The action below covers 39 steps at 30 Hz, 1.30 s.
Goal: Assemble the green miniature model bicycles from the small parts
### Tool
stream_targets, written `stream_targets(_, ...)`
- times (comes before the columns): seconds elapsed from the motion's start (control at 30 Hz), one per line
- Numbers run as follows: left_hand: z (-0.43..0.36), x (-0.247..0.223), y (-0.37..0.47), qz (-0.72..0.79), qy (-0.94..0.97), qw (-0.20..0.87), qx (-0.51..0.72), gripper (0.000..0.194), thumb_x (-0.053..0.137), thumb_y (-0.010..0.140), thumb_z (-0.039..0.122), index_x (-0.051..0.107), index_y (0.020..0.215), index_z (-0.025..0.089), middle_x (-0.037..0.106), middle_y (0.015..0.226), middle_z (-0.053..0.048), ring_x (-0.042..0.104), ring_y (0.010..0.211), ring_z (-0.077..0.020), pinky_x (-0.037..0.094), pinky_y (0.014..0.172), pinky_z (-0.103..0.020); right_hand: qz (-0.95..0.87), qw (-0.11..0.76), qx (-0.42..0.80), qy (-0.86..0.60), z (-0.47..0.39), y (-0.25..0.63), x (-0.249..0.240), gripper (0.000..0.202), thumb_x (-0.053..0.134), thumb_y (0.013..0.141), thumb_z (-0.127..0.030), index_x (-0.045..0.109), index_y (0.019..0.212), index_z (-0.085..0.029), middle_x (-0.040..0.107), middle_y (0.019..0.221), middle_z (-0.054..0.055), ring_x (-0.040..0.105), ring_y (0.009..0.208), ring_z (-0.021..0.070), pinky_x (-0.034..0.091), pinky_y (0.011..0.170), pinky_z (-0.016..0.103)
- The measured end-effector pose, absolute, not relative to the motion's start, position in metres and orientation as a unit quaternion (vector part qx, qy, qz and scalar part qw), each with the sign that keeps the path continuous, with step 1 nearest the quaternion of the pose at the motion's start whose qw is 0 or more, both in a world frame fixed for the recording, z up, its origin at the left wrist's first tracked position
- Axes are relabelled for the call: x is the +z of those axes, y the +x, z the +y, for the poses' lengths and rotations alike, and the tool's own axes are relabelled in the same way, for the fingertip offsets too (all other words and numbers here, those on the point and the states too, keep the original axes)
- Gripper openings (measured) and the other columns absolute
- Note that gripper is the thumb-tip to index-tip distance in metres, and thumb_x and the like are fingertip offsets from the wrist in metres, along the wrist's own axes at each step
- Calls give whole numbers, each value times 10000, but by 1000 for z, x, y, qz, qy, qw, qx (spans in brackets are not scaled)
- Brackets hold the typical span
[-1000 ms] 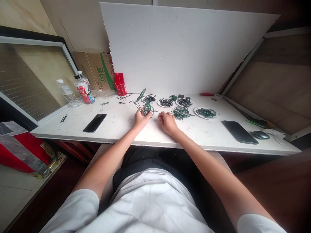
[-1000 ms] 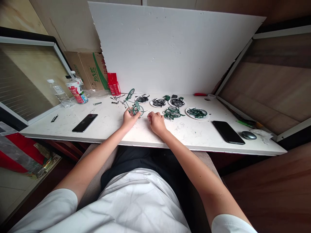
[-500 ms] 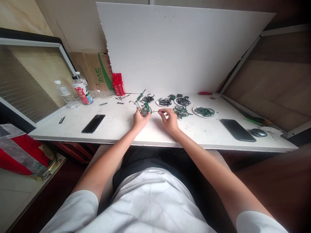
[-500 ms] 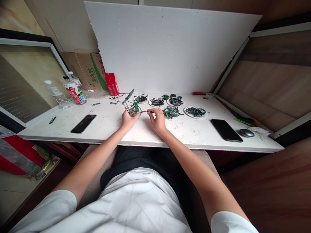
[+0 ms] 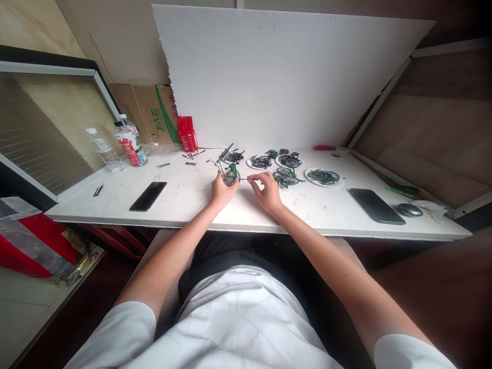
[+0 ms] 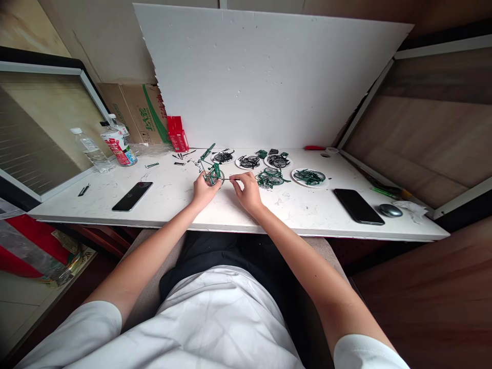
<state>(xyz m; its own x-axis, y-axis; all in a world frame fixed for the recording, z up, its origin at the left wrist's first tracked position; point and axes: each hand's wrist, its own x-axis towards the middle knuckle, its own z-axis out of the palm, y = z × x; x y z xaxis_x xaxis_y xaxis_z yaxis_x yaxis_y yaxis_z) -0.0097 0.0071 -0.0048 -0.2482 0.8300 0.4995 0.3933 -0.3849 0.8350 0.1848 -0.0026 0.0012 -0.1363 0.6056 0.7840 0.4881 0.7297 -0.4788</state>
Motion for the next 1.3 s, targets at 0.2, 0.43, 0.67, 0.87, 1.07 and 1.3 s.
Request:
stream_targets(0.2, 6, -4, -9, 521, 589, 182, 590, 313, 851, 768, 302, 606, 948, 227, 777, 868, -52, 733, 759, -221, 552, 715, -311, -752, 545, 51, -367, -2, 185, 0, 156, 635, 1063, -325, 774, 1072, -256, 826, 1089, 79, 649, 1045, 310, 571, 881, 486)
stream_targets(0.43, 5, -3, -9, 519, 593, 175, 590, 301, 849, 764, 279, 611, 941, 227, 785, 886, -57, 737, 772, -221, 563, 728, -312, -753, 546, 51, -363, -3, 185, 1, 155, 632, 1062, -314, 776, 1069, -256, 826, 1084, 80, 647, 1048, 309, 575, 887, 486)
stream_targets(0.67, 3, -2, -9, 508, 615, 158, 582, 294, 834, 785, 275, 604, 961, 226, 783, 888, -57, 725, 751, -216, 559, 717, -313, -744, 544, 77, -380, -1, 186, 0, 212, 644, 1063, -397, 812, 1078, -269, 825, 1089, 95, 692, 1038, 311, 604, 882, 493)
stream_targets(0.87, 3, -4, -9, 503, 629, 147, 574, 305, 834, 795, 282, 611, 995, 223, 785, 885, -57, 714, 719, -207, 559, 699, -309, -741, 535, 96, -395, -1, 186, -2, 269, 644, 1063, -451, 836, 1080, -263, 836, 1100, 93, 759, 952, 293, 611, 863, 458)
stream_targets(1.07, 2, -2, -9, 501, 630, 161, 571, 319, 840, 799, 283, 615, 1017, 222, 791, 908, -64, 727, 738, -212, 572, 721, -319, -745, 499, 99, -431, -3, 188, 2, 369, 603, 1073, -530, 817, 1062, -229, 845, 991, 91, 763, 867, 282, 575, 830, 408)
stream_targets(1.3, 1, -2, -9, 494, 642, 160, 565, 306, 842, 795, 280, 619, 997, 224, 790, 921, -58, 693, 686, -189, 539, 680, -301, -745, 476, 109, -454, -7, 186, 7, 592, 515, 1058, -706, 747, 815, -219, 791, 766, 77, 705, 707, 252, 479, 734, 364)
